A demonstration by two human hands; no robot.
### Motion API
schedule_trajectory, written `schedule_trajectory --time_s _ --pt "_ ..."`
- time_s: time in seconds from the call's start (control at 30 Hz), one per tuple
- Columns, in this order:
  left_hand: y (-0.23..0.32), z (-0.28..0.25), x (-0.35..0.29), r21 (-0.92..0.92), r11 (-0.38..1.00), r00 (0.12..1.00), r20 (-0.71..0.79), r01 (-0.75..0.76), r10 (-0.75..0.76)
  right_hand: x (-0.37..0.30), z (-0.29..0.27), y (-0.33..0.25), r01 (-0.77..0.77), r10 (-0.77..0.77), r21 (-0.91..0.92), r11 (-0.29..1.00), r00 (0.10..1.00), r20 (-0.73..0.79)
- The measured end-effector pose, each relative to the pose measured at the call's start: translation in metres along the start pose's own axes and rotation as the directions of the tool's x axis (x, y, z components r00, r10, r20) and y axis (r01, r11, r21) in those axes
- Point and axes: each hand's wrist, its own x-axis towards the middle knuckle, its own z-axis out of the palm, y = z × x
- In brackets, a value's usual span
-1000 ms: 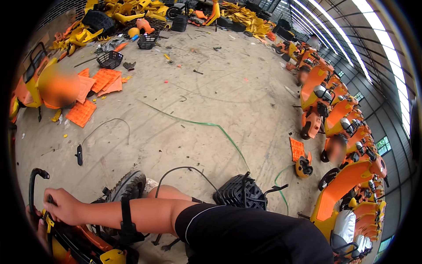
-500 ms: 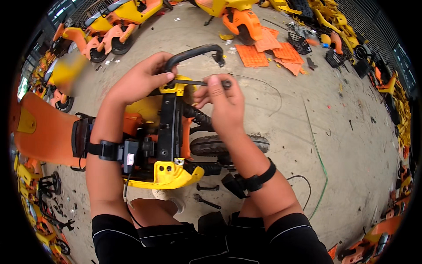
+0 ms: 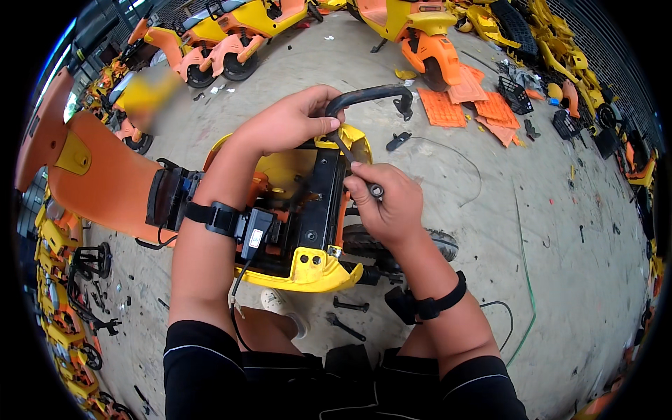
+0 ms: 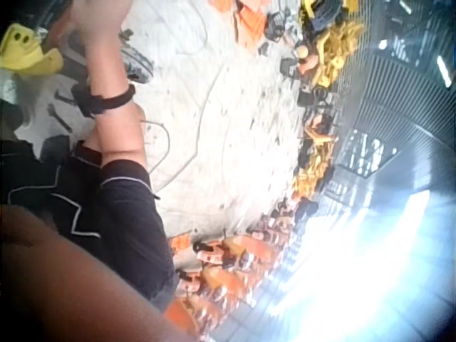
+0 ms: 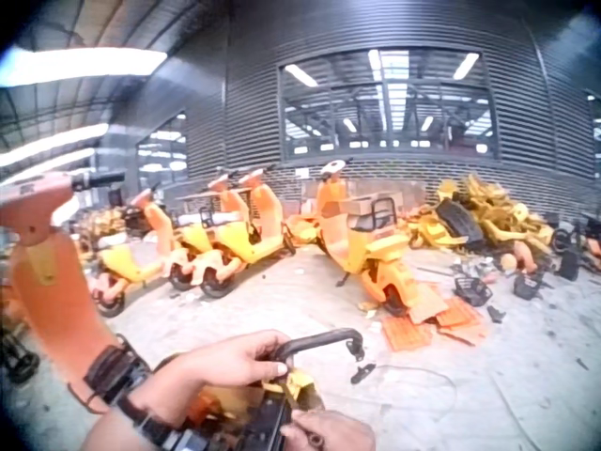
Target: The person uses a T-handle wrench to tighten bolts on the handlebar stem of a yellow and orange electric scooter. The person repeatedly tightens the fasteners while holding the handlebar steady, working in a workshop environment filled with similar scooters.
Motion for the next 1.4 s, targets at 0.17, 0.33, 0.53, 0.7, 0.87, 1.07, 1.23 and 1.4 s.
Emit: schedule_trajectory --time_s 0.17,0.33,0.53,0.7,0.87,1.07,1.23,1.4 --pt "-0.004 -0.001 0.001 0.001 1.0 1.0 0.003 -0.018 0.018 -0.002 -0.003 -0.007 0.11 -0.098 -0.102 0.989 0.989 0.111" --pt "-0.004 -0.002 0.002 0.038 0.999 1.0 0.01 -0.005 0.005 0.008 -0.006 -0.006 -0.433 0.436 0.293 0.852 0.898 0.058" --pt "0.001 0.0 0.0 0.017 1.0 1.0 -0.006 0.007 -0.007 0.041 -0.026 0.02 -0.667 0.729 0.719 0.198 0.59 0.347" --pt "0.005 0.002 -0.002 0.044 0.998 0.998 -0.039 0.04 -0.039 0.037 -0.022 0.017 -0.593 0.617 0.664 0.456 0.748 0.245" --pt "0.003 0.002 0.0 0.048 0.999 0.999 -0.036 0.024 -0.022 0.018 -0.015 0.001 -0.482 0.482 0.526 0.701 0.864 0.149" --pt "0.0 0.001 0.001 0.009 0.999 0.999 -0.017 0.033 -0.032 0.0 -0.005 -0.016 -0.038 0.042 -0.037 0.999 0.992 0.122" --pt "-0.001 0.001 0.001 0.006 1.0 1.0 -0.023 0.012 -0.012 0.001 0.004 -0.024 0.17 -0.149 -0.199 0.965 0.982 0.117" --pt "-0.002 0.001 0.002 0.005 1.0 1.0 -0.019 0.013 -0.013 0.003 0.005 -0.027 0.219 -0.188 -0.212 0.953 0.97 0.155"
